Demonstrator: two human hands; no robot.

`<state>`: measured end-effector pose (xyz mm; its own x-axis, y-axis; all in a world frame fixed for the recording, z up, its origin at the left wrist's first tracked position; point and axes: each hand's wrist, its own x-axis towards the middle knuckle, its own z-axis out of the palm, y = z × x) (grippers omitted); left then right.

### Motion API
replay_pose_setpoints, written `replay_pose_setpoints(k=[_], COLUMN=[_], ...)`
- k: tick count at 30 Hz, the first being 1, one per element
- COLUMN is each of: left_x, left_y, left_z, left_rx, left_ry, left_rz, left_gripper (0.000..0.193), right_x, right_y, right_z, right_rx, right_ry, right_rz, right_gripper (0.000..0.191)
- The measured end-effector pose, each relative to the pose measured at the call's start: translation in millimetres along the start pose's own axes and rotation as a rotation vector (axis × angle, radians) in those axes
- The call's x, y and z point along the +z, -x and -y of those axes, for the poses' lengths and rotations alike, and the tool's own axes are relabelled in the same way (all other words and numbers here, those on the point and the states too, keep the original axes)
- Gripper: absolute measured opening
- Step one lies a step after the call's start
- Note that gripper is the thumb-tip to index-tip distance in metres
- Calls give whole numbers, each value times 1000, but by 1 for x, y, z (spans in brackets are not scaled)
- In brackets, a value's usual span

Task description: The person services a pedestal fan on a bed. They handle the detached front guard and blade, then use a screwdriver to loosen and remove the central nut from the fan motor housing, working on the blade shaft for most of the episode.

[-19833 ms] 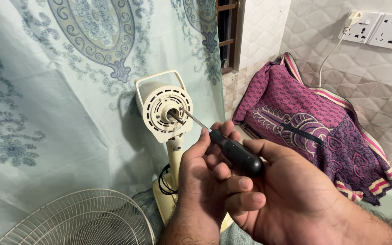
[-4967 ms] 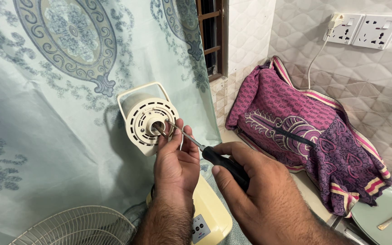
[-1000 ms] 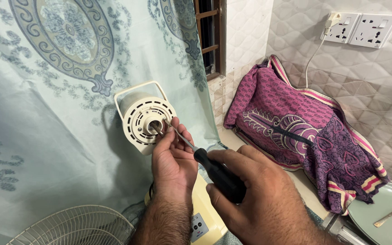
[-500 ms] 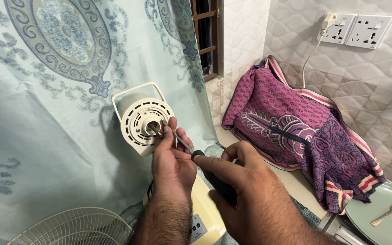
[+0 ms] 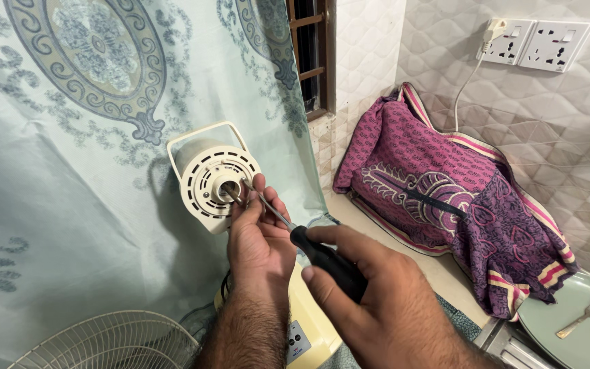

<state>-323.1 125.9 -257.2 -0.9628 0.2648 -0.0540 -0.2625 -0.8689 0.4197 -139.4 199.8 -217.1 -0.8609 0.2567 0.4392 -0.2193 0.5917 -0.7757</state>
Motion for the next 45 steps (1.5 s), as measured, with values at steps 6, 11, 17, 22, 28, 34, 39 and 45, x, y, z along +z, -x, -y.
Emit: replay_pose_setpoints(k=[6, 11, 17, 22, 28, 34, 39, 45], left_x=[0, 0, -1, 4, 9, 2, -6, -3], left_y=[0, 2, 4, 10, 15, 3, -3, 6], left_z=[1, -2, -4, -6, -10, -4, -5, -2], left_rx=[9, 13, -2, 0, -90, -82, -99, -116], left_ry=[8, -18, -8, -30, 44, -17, 6, 45], left_rz=[1, 10, 1, 2, -158, -193, -127, -140], left_gripper=[25, 28, 29, 32, 27, 30, 25, 21], right_x=[-1, 0, 2, 1, -6, -11, -15, -13], right_y=[3, 4, 6, 7, 7, 8, 14, 22], right_z=[-7, -7, -7, -7, 3, 9, -16, -52], right_rx=[-69, -22, -39, -104, 14, 417, 357, 474], right_ry=[229, 254, 243, 220, 256, 326, 428, 363], right_rz=[1, 15, 11, -6, 89, 251, 252, 275], right_gripper=[51, 52, 49, 48, 51, 61, 66, 55])
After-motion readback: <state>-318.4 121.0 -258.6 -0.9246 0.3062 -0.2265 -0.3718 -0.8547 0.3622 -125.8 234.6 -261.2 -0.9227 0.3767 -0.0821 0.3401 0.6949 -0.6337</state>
